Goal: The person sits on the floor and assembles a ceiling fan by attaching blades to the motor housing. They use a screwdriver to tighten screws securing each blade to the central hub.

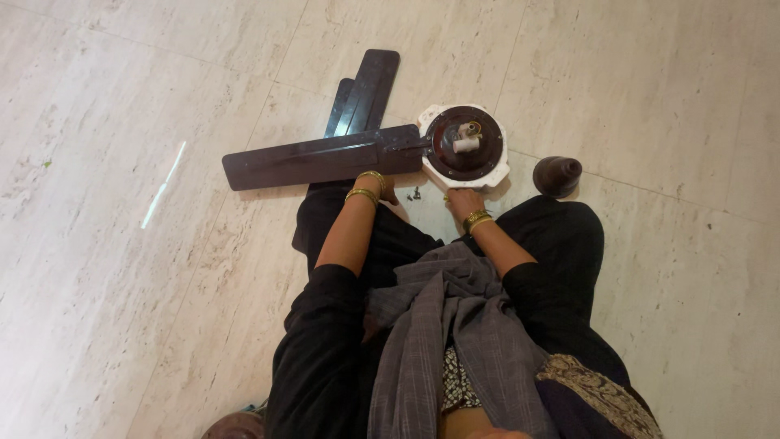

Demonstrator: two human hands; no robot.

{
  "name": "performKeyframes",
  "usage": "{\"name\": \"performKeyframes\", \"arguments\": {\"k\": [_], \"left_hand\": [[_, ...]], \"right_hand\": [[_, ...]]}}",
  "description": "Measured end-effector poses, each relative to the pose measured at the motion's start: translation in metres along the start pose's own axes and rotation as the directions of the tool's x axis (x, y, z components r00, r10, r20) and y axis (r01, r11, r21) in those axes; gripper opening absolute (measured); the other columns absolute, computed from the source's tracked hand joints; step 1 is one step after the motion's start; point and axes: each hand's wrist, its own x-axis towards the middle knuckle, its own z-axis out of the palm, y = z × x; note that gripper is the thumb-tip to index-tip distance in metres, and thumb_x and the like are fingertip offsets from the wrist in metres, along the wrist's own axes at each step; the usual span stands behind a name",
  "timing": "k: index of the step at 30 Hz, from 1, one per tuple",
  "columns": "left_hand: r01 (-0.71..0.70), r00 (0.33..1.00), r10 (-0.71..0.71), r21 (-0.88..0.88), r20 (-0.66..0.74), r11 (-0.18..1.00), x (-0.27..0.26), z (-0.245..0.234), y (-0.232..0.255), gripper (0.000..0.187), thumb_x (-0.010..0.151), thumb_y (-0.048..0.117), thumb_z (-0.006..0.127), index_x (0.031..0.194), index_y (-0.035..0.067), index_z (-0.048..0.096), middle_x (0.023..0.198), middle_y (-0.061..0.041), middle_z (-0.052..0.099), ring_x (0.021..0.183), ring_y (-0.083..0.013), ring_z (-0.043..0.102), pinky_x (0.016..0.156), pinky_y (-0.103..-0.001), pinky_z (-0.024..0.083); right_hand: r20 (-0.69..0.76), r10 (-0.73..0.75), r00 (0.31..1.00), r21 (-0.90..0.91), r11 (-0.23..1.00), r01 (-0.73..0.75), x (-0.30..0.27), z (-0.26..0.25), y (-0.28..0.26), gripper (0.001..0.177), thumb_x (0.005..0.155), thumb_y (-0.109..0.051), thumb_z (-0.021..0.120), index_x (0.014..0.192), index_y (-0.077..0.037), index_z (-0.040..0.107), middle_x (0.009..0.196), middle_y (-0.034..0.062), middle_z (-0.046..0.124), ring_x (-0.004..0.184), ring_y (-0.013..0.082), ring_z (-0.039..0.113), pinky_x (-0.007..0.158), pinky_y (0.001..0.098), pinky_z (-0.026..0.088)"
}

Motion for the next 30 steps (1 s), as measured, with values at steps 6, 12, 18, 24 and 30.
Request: {"name": "performKeyframes", "arguments": {"k": [6, 12, 18, 24, 30], "left_hand": [[0.052, 0.997, -0.052, -0.001, -0.053, 0.999, 0.014, -0.007, -0.002, 0.05, 0.087, 0.035, 0.072, 0.126, 0.004, 0.07, 0.126, -0.018, 0.071, 0.116, -0.036, 0.07, 0.098, -0.05, 0.057], [0.047, 0.995, -0.052, -0.058, -0.082, 0.997, 0.02, -0.002, -0.008, 0.044, 0.089, 0.028, 0.068, 0.125, 0.002, 0.072, 0.125, -0.02, 0.071, 0.115, -0.0365, 0.07, 0.097, -0.051, 0.057], [0.049, 0.987, -0.069, -0.139, -0.145, 0.989, 0.028, -0.008, -0.017, 0.046, 0.089, 0.036, 0.071, 0.126, 0.009, 0.072, 0.129, -0.015, 0.07, 0.121, -0.0339, 0.066, 0.103, -0.048, 0.053], [0.013, 0.977, -0.055, -0.198, -0.207, 0.98, 0.038, -0.002, -0.03, 0.046, 0.086, 0.036, 0.072, 0.127, 0.015, 0.072, 0.131, -0.013, 0.069, 0.124, -0.033, 0.064, 0.106, -0.047, 0.052], [-0.059, 0.969, 0.021, -0.149, -0.248, 0.987, 0.036, -0.002, -0.03, 0.048, 0.087, 0.041, 0.073, 0.127, 0.015, 0.072, 0.132, -0.014, 0.068, 0.125, -0.0336, 0.063, 0.106, -0.047, 0.051]], "right_hand": [[0.011, -0.076, 0.997, 0.01, 0.997, 0.075, 0.004, -0.008, 0.009, 0.021, 0.084, -0.032, 0.072, 0.093, -0.013, 0.072, 0.093, 0.0124, 0.075, 0.091, 0.0354, 0.072, 0.078, 0.0509, 0.056], [0.169, 0.025, 0.985, -0.023, 1.0, -0.022, 0.002, -0.009, 0.012, 0.021, 0.088, -0.032, 0.068, 0.099, -0.016, 0.076, 0.1, 0.0132, 0.075, 0.096, 0.0353, 0.072, 0.084, 0.0505, 0.057], [0.245, -0.008, 0.97, -0.044, 0.999, 0.019, 0.004, -0.011, 0.012, 0.026, 0.084, -0.031, 0.069, 0.102, -0.013, 0.076, 0.103, 0.0139, 0.076, 0.098, 0.0346, 0.072, 0.086, 0.0492, 0.057], [0.302, 0.044, 0.952, -0.086, 0.996, -0.018, 0.007, -0.002, 0.015, 0.023, 0.089, -0.024, 0.065, 0.104, -0.014, 0.079, 0.11, 0.0148, 0.076, 0.104, 0.0326, 0.073, 0.087, 0.048, 0.059], [0.319, -0.129, 0.939, 0.047, 0.992, 0.12, 0.007, -0.007, 0.028, 0.026, 0.087, -0.035, 0.07, 0.101, -0.013, 0.077, 0.105, 0.0113, 0.077, 0.1, 0.0335, 0.072, 0.087, 0.0472, 0.055]]}}
